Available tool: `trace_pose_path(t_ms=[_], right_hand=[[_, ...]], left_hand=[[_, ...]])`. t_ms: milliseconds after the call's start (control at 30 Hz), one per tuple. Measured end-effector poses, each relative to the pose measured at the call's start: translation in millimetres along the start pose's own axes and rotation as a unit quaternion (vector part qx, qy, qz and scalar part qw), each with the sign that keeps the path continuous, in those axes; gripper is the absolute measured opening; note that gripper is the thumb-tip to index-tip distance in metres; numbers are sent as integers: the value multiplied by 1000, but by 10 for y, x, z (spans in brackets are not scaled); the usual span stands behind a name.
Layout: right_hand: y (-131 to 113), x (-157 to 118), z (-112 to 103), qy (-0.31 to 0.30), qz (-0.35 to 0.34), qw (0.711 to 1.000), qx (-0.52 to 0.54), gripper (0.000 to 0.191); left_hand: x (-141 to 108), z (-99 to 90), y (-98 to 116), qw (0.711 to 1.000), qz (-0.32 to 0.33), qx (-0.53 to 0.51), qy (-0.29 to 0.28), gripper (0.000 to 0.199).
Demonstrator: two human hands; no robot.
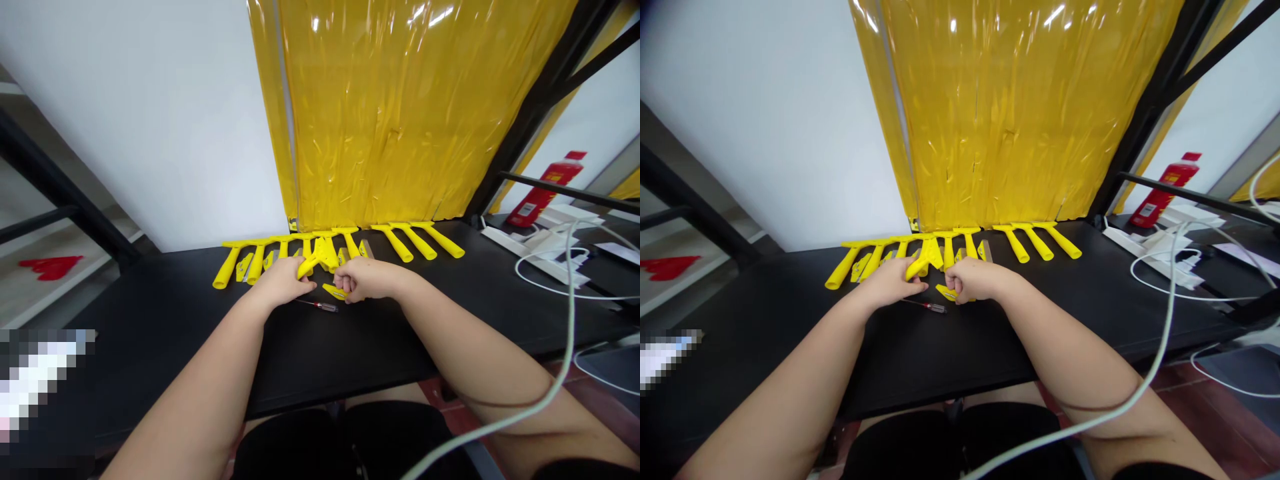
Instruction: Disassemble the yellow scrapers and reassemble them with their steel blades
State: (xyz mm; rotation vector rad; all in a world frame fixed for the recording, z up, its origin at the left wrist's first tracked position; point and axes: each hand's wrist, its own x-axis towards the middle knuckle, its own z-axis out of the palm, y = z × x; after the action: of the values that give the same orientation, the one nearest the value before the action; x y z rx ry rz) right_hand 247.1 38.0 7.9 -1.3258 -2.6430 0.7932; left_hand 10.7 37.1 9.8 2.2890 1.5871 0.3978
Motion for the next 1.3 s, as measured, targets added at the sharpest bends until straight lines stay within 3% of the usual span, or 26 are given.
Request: trace_pose_path(t_ms=[233, 667, 900, 1100, 1300], right_hand=[[-8, -10, -36, 0, -2, 1000, -23, 30], [65, -75, -60, -10, -5, 998, 58, 31], [56, -98, -117, -24, 1, 999, 49, 31], [88, -85, -126, -13, 7, 999, 37, 33], [124, -136, -207, 23, -33, 997, 65, 26]], left_hand=[[6, 21, -34, 1000, -4, 4, -1, 22], [29, 55, -79, 1000, -2, 4, -1, 24], [25, 51, -66, 1000, -3, 10, 1, 24], [19, 41, -45, 1000, -7, 16, 4, 25], [15, 41, -38, 1000, -10, 26, -4, 24]])
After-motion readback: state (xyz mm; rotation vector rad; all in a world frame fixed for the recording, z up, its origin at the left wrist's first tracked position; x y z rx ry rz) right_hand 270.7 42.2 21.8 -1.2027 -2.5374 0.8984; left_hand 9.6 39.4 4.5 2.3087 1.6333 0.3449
